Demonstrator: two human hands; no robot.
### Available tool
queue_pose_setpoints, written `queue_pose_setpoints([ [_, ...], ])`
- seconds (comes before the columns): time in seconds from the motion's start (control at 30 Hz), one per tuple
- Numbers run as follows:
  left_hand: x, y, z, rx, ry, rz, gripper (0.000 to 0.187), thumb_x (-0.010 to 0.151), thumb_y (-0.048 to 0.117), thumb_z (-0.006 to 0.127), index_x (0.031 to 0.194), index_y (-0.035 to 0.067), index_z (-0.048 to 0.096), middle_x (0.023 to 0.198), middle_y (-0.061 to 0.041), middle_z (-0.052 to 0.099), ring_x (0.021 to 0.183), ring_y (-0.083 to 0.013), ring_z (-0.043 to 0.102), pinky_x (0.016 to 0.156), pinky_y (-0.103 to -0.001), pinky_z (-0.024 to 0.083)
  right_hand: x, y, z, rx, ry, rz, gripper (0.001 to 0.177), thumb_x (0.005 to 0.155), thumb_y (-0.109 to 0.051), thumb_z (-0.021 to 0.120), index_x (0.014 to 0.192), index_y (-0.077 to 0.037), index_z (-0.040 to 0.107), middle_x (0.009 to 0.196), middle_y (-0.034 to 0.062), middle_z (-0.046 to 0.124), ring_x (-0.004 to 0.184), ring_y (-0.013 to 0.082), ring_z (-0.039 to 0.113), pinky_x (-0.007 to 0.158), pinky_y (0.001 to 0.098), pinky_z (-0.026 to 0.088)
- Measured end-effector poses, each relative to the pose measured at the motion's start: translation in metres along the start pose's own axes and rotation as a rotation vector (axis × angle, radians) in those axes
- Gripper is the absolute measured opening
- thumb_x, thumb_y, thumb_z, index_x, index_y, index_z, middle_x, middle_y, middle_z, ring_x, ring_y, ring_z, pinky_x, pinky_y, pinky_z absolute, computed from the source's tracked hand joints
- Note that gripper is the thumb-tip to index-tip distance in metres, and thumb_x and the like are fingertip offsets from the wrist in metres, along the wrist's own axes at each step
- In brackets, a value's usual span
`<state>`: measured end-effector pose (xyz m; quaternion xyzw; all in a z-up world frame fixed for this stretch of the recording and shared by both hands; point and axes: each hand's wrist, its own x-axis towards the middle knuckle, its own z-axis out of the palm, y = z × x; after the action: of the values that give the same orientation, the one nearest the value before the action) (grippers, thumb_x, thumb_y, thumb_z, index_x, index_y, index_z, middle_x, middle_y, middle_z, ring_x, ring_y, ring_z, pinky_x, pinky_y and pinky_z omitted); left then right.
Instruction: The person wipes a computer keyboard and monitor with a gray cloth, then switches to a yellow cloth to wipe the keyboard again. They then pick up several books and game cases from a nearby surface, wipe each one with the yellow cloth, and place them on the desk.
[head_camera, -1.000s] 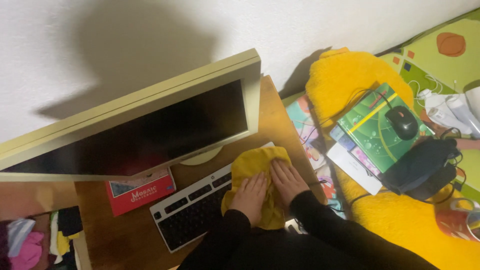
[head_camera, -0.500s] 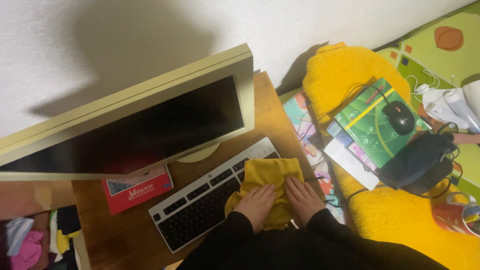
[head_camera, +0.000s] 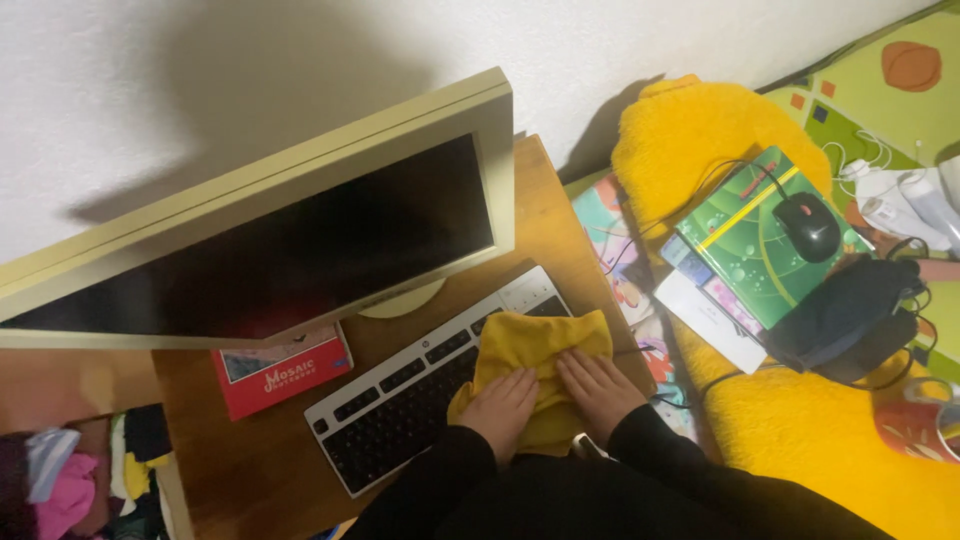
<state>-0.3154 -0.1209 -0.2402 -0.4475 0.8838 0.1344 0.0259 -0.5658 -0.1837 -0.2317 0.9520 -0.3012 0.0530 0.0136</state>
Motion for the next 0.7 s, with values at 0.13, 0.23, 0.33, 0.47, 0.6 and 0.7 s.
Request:
queue_pose_setpoints([
  [0.13, 0.001, 0.011, -0.03, 0.069, 0.134, -0.129, 0.073, 0.081, 0.026, 0.062, 0.149, 0.007, 0.045, 0.162, -0.018, 0.04, 0.15, -0.0335, 0.036, 0.115, -0.051, 0.031, -0.003, -0.011, 0.012, 0.009, -0.034, 0.031, 0.093, 0.077, -0.045, 0.057, 0.157, -0.004, 0.033, 0.164, 0.0113, 0.038, 0.152, 0.0279, 0.035, 0.121, 0.0464, 0.028],
  [0.23, -0.005, 0.002, -0.041, -0.06, -0.272, -0.238, 0.072, 0.098, 0.034, 0.049, 0.163, 0.019, 0.022, 0.172, -0.011, 0.011, 0.156, -0.0389, 0.008, 0.118, -0.061, 0.015, -0.001, -0.029, 0.021, 0.014, -0.015, 0.1, 0.099, 0.073, -0.047, 0.063, 0.158, -0.006, 0.032, 0.167, 0.0143, 0.032, 0.155, 0.031, 0.03, 0.122, 0.0467, 0.028],
  [0.33, -0.024, -0.009, -0.029, -0.129, -0.253, -0.195, 0.085, 0.089, 0.017, 0.064, 0.162, 0.011, 0.021, 0.174, -0.012, 0.006, 0.158, -0.0306, 0.008, 0.118, -0.053, 0.021, 0.004, -0.043, 0.024, 0.008, -0.083, 0.007, 0.101, 0.072, -0.04, 0.06, 0.16, -0.003, 0.026, 0.169, 0.0157, 0.025, 0.154, 0.0321, 0.027, 0.12, 0.0453, 0.027],
  [0.47, -0.051, -0.019, 0.022, 0.176, 0.032, -0.133, 0.078, 0.09, 0.034, 0.051, 0.16, 0.008, 0.031, 0.172, -0.013, 0.021, 0.157, -0.0275, 0.019, 0.117, -0.041, 0.024, 0.013, -0.068, 0.036, 0.0, -0.022, -0.002, 0.073, 0.091, -0.034, 0.05, 0.158, -0.009, 0.033, 0.168, 0.0104, 0.03, 0.153, 0.0277, 0.031, 0.122, 0.0442, 0.027],
  [0.6, -0.077, -0.025, 0.014, 0.198, 0.14, -0.183, 0.064, 0.097, 0.03, 0.043, 0.157, 0.009, 0.04, 0.168, -0.01, 0.033, 0.153, -0.025, 0.029, 0.116, -0.04, 0.028, 0.042, -0.095, 0.033, -0.007, -0.018, -0.034, 0.08, 0.086, -0.039, 0.052, 0.158, -0.008, 0.034, 0.165, 0.0108, 0.035, 0.153, 0.0283, 0.031, 0.123, 0.0438, 0.024],
  [0.7, -0.093, -0.032, 0.026, 0.135, 0.047, -0.204, 0.074, 0.092, 0.027, 0.047, 0.16, 0.006, 0.03, 0.17, -0.013, 0.024, 0.155, -0.027, 0.023, 0.118, -0.042, 0.024, 0.063, -0.108, 0.033, -0.006, 0.028, 0.011, 0.075, 0.089, -0.033, 0.052, 0.157, -0.006, 0.036, 0.165, 0.0114, 0.036, 0.151, 0.0285, 0.036, 0.124, 0.0467, 0.025],
])
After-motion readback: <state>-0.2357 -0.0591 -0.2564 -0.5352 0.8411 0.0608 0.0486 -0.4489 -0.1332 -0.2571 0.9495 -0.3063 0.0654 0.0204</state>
